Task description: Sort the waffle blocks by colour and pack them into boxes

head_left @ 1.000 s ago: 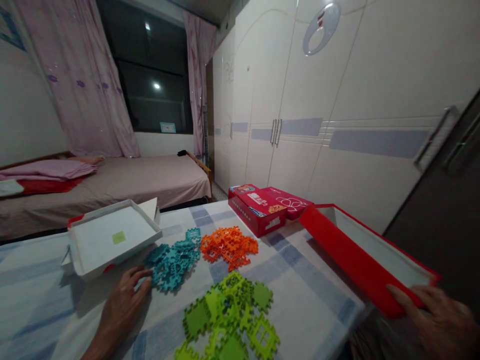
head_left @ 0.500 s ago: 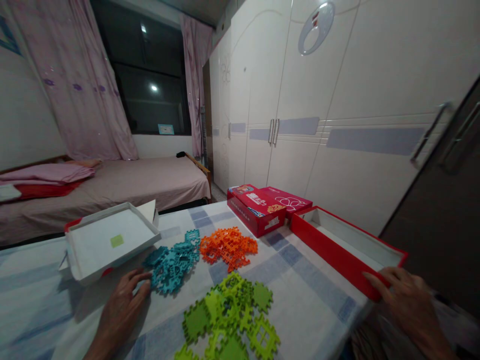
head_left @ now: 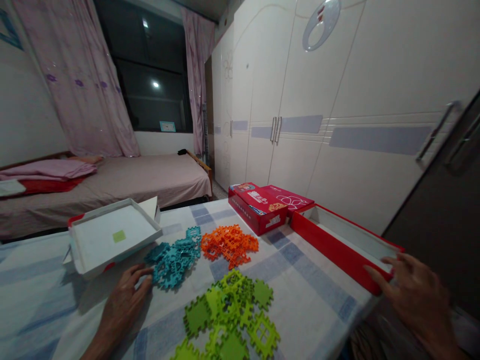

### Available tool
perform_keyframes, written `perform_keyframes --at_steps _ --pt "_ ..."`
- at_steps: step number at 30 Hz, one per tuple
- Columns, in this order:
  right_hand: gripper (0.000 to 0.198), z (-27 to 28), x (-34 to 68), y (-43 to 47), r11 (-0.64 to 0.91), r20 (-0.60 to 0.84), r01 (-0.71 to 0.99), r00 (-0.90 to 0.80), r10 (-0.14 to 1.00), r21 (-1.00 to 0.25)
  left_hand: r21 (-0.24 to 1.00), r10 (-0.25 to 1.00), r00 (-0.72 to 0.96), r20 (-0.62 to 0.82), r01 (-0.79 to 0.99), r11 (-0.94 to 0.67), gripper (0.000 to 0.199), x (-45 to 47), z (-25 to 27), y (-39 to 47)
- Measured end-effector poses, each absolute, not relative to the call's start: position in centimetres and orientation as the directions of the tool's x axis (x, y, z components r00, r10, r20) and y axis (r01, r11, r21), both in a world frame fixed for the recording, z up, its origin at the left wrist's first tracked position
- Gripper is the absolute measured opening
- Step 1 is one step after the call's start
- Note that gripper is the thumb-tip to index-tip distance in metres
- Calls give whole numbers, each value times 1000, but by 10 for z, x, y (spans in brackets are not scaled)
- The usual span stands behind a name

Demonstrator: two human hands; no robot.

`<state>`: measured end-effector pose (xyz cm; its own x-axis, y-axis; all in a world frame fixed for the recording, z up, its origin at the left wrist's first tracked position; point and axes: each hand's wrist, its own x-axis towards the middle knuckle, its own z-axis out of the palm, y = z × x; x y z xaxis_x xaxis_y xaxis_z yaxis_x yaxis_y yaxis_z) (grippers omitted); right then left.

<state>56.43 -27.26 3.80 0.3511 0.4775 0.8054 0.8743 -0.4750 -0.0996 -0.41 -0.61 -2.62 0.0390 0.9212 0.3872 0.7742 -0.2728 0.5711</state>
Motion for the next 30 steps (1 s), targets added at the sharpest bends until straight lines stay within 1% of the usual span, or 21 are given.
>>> perform_keyframes --at_steps 1,2,3,4,5,6,8,10,12,14,16,19,21,24,27,30 --pt "38 42 553 -267 -480 838 871 338 429 -105 570 921 38 388 776 -272 46 -3 -25 -7" --pt "40 45 542 -260 -443 854 891 304 422 -98 569 922 38 385 777 -269 46 -2 -24 -8" --pt "41 47 529 -252 -363 845 927 270 461 -98 568 923 36 383 779 -266 47 -2 -24 -9" --pt "40 48 515 -241 -266 822 954 263 506 -141 566 924 34 381 782 -262 48 -1 -23 -9" --pt "38 47 500 -229 -166 778 963 270 568 -213 563 924 33 380 784 -260 48 -1 -23 -10" --pt "37 45 484 -215 -94 697 953 277 662 -289 561 925 31 380 787 -257 47 0 -22 -11" --pt "39 39 453 -184 -16 539 906 266 799 -424 559 926 29 377 789 -253 47 1 -21 -12" --pt "46 32 426 -151 25 417 867 214 883 -498 564 927 29 373 787 -251 46 2 -20 -14" --pt "56 28 404 -117 42 322 849 153 934 -526 570 924 25 381 781 -256 45 3 -17 -16" --pt "66 27 387 -86 41 251 861 103 963 -508 570 920 23 392 778 -263 43 5 -16 -17" --pt "75 28 374 -60 27 194 887 70 979 -461 572 918 20 395 777 -263 42 6 -15 -18" --pt "83 29 358 -32 -27 113 908 81 990 -418 580 919 11 394 773 -258 42 7 -14 -18" --pt "87 28 350 -21 -67 87 912 111 990 -405 582 920 4 392 773 -251 43 7 -14 -18" --pt "91 22 341 -14 -77 107 926 125 986 -369 587 924 -2 382 773 -241 41 7 -15 -19" --pt "86 16 338 -15 -43 145 938 99 984 -345 590 926 2 378 770 -243 40 7 -15 -19" --pt "81 15 339 -18 -14 181 936 82 980 -351 587 926 9 377 771 -247 42 8 -14 -20"
